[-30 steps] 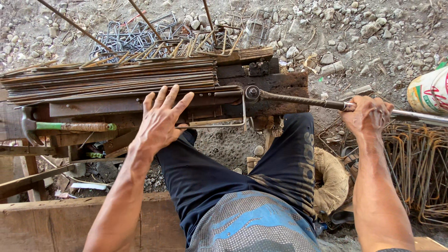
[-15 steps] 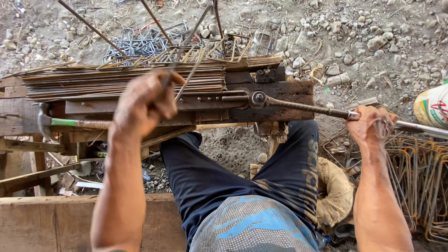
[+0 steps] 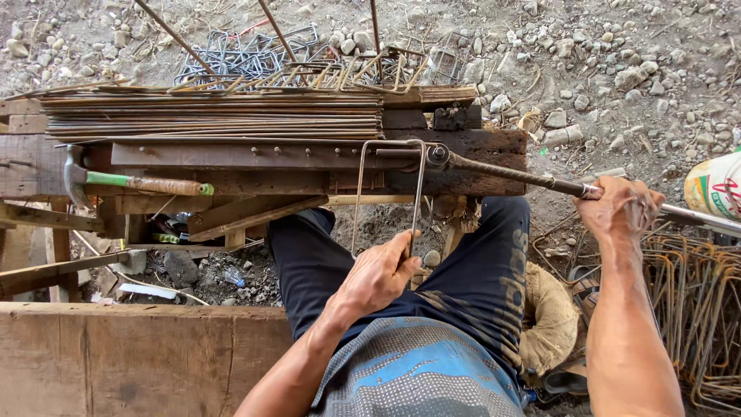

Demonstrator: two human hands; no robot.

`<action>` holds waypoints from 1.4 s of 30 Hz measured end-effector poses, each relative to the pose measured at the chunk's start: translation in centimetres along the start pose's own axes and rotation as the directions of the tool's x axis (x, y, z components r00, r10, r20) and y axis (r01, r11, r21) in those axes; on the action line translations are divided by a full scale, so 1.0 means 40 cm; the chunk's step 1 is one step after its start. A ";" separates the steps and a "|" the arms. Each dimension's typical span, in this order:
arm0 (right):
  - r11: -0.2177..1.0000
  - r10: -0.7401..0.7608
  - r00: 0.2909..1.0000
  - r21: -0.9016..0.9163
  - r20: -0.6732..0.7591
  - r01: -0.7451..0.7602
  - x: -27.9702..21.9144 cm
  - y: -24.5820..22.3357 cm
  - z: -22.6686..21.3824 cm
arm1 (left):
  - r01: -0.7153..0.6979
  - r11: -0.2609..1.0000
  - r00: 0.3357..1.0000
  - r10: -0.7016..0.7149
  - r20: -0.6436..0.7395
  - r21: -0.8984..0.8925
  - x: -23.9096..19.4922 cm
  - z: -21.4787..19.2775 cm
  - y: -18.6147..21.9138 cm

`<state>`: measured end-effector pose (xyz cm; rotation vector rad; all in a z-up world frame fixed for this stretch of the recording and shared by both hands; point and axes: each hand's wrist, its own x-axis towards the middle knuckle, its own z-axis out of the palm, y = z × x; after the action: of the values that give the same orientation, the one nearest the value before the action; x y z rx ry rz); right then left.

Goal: The person uses a manual bending machine to bend metal rods into rectangular shapes. They insert each rod, rotate the crank to bend it, and remove the finished piece, repeating the process.

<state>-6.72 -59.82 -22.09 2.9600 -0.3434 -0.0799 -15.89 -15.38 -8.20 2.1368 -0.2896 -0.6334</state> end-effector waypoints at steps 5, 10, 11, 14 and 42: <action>1.000 0.000 1.000 0.004 -0.007 0.000 -0.003 0.006 0.008 | 0.039 0.998 0.999 -0.039 -0.005 -0.056 0.001 0.008 0.020; 0.999 -0.030 0.999 0.034 -0.025 0.030 0.005 -0.007 -0.022 | 0.059 0.993 0.998 -0.061 -0.017 -0.100 0.003 0.001 0.034; 0.999 -0.034 0.999 0.040 -0.025 0.035 0.010 -0.002 -0.015 | 0.058 0.991 0.998 -0.061 -0.026 -0.119 0.004 -0.003 0.038; 0.999 -0.038 0.999 0.036 -0.020 0.038 0.031 -0.003 -0.012 | 0.112 0.987 0.993 -0.114 -0.007 -0.115 0.016 -0.011 0.066; 0.959 -0.122 0.921 -0.194 0.371 0.205 0.545 -0.224 -0.100 | -0.019 0.968 0.970 0.078 -0.229 0.248 0.041 0.153 -0.058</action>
<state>16.74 -55.66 -20.38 2.7254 -0.1135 -0.6383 -17.83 -18.85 -13.65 2.4074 -0.2998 -0.3195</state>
